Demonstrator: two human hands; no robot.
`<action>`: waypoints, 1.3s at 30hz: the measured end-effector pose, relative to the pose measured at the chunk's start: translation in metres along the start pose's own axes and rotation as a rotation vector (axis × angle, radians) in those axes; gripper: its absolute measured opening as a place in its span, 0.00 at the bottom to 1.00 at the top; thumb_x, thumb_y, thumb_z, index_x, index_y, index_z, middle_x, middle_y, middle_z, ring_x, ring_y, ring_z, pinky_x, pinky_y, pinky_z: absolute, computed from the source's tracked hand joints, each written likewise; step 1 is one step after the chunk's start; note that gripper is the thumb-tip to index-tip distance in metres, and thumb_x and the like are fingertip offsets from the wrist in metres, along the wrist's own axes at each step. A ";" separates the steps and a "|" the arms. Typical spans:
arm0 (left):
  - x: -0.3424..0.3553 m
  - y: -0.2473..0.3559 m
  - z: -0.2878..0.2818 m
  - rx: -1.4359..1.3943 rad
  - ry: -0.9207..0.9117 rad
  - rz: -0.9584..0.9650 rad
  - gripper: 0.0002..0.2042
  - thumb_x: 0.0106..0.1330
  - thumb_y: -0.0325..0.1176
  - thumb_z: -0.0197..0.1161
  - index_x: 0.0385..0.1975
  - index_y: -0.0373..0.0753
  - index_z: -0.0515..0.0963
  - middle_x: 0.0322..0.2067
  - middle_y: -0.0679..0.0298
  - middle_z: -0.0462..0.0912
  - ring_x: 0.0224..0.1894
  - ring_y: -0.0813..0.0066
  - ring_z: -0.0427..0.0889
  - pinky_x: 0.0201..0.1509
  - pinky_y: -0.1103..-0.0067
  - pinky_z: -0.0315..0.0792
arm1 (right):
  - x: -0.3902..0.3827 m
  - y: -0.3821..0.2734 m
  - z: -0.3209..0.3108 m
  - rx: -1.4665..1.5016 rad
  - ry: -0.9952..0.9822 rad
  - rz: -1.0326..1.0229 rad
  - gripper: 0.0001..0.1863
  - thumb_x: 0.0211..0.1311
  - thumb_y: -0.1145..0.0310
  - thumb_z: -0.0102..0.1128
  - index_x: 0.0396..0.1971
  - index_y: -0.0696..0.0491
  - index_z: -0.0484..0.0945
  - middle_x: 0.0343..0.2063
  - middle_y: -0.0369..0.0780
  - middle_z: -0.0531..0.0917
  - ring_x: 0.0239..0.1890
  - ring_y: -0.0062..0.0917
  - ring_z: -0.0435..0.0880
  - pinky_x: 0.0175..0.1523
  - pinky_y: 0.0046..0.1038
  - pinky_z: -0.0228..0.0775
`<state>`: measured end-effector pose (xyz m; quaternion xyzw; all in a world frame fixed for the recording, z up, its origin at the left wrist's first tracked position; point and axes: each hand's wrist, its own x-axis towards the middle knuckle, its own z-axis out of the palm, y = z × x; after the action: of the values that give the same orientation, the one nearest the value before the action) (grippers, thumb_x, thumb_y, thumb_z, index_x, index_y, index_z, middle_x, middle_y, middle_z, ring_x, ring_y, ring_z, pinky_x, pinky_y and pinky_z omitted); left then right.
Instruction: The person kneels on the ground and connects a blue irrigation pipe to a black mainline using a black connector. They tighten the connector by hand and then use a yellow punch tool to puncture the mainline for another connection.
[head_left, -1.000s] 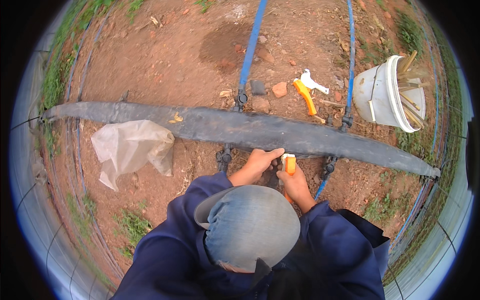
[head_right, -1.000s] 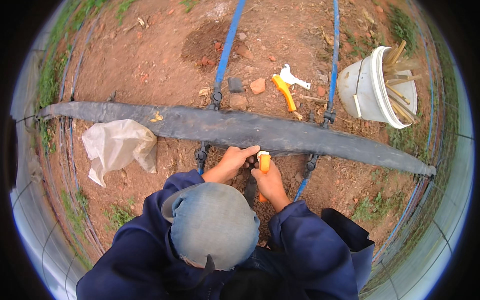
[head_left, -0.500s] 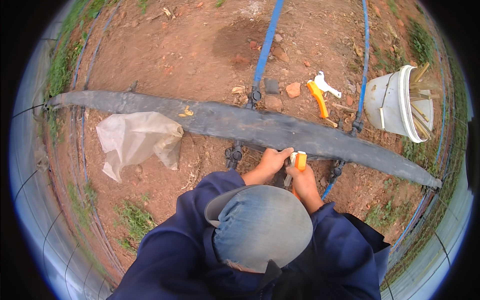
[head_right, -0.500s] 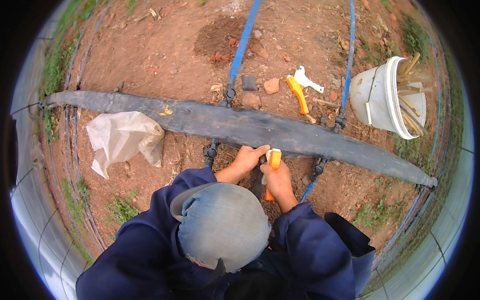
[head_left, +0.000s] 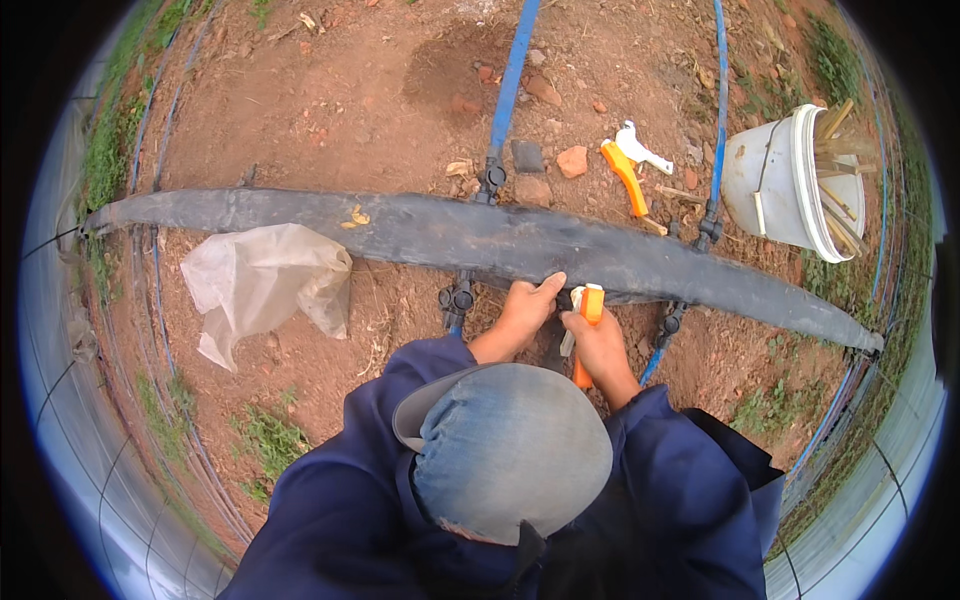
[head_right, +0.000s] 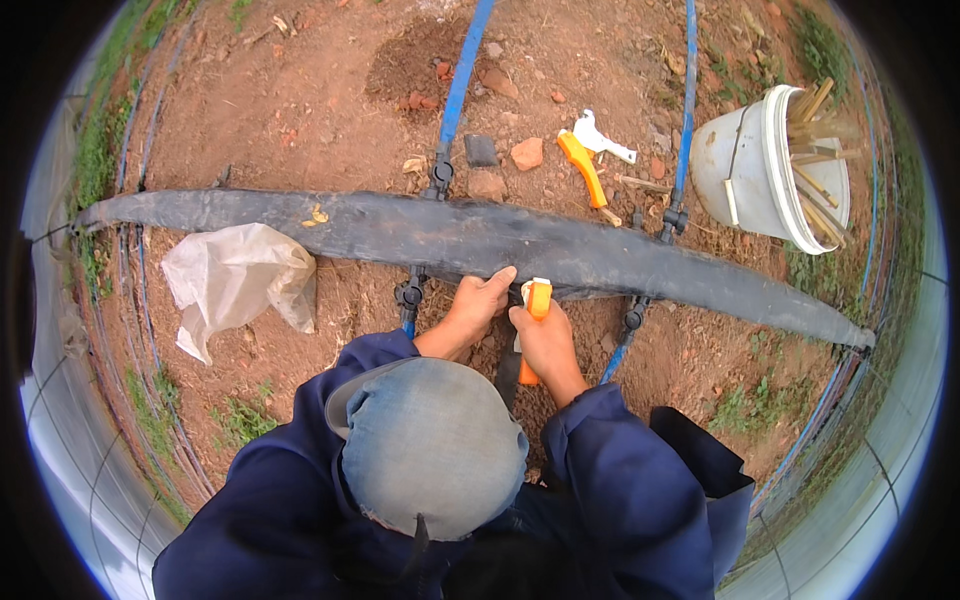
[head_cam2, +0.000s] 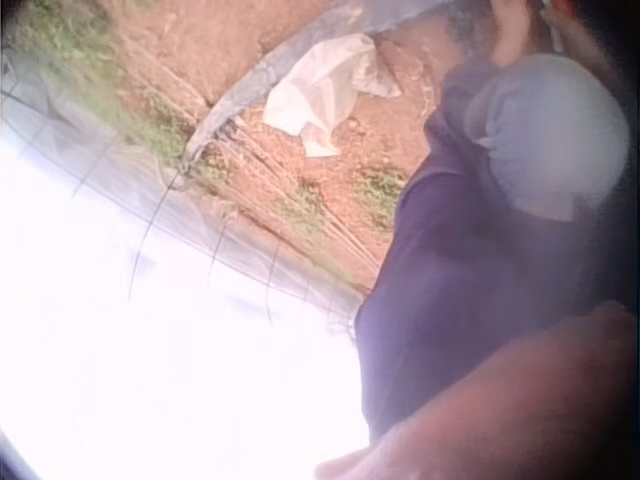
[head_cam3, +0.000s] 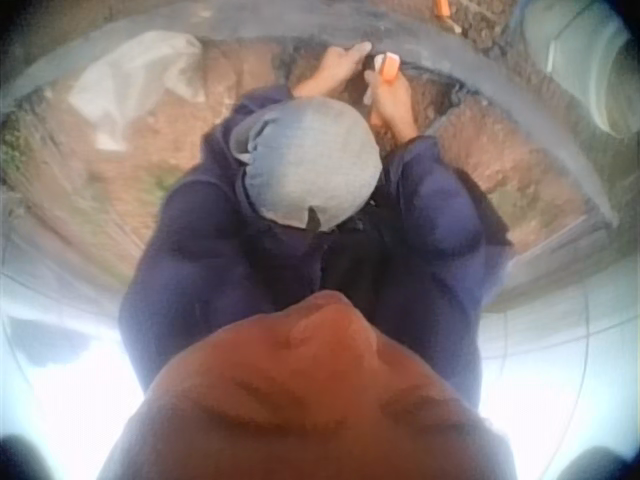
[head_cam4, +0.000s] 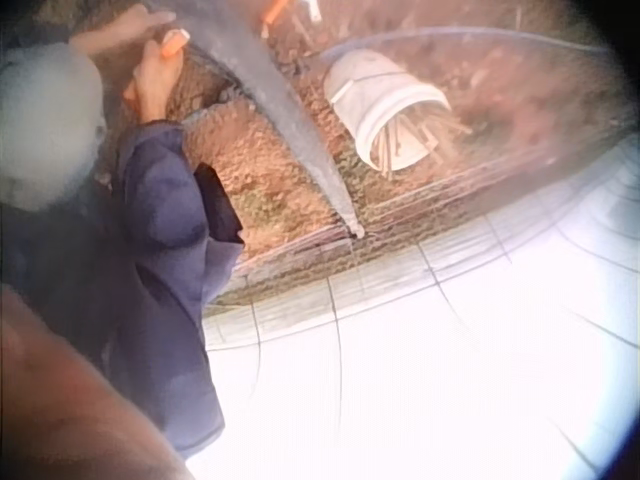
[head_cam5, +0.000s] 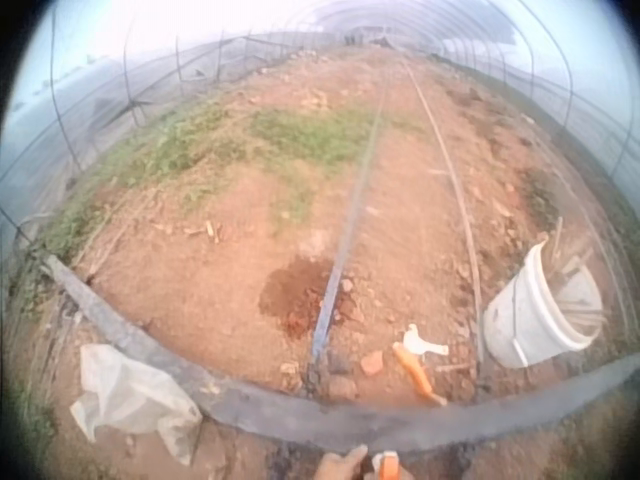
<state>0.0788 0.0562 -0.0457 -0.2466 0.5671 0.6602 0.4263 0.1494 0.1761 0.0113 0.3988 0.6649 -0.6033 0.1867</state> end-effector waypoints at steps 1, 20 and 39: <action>0.000 -0.001 0.001 0.017 0.024 0.029 0.25 0.72 0.42 0.64 0.11 0.48 0.64 0.12 0.77 0.61 0.14 0.85 0.53 0.19 0.77 0.46 | 0.001 0.001 0.001 0.000 -0.003 0.000 0.16 0.59 0.64 0.63 0.39 0.60 0.77 0.30 0.41 0.82 0.34 0.28 0.80 0.42 0.34 0.72; -0.005 -0.004 -0.006 0.048 -0.025 0.028 0.23 0.71 0.43 0.66 0.13 0.46 0.69 0.15 0.76 0.64 0.16 0.85 0.57 0.20 0.79 0.50 | 0.010 -0.004 0.014 -0.073 0.081 0.099 0.24 0.59 0.55 0.66 0.44 0.62 0.77 0.37 0.53 0.85 0.43 0.44 0.85 0.49 0.40 0.75; -0.032 -0.014 -0.038 0.728 -0.268 -0.058 0.17 0.73 0.38 0.61 0.55 0.35 0.75 0.33 0.60 0.84 0.28 0.77 0.82 0.23 0.77 0.70 | -0.030 0.086 -0.195 -0.867 0.889 -0.487 0.22 0.62 0.59 0.69 0.48 0.58 0.75 0.40 0.47 0.83 0.41 0.40 0.84 0.49 0.37 0.76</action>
<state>0.1014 0.0101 -0.0365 -0.0064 0.6965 0.4298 0.5746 0.2781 0.3487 0.0163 0.3369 0.9321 -0.0844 -0.1031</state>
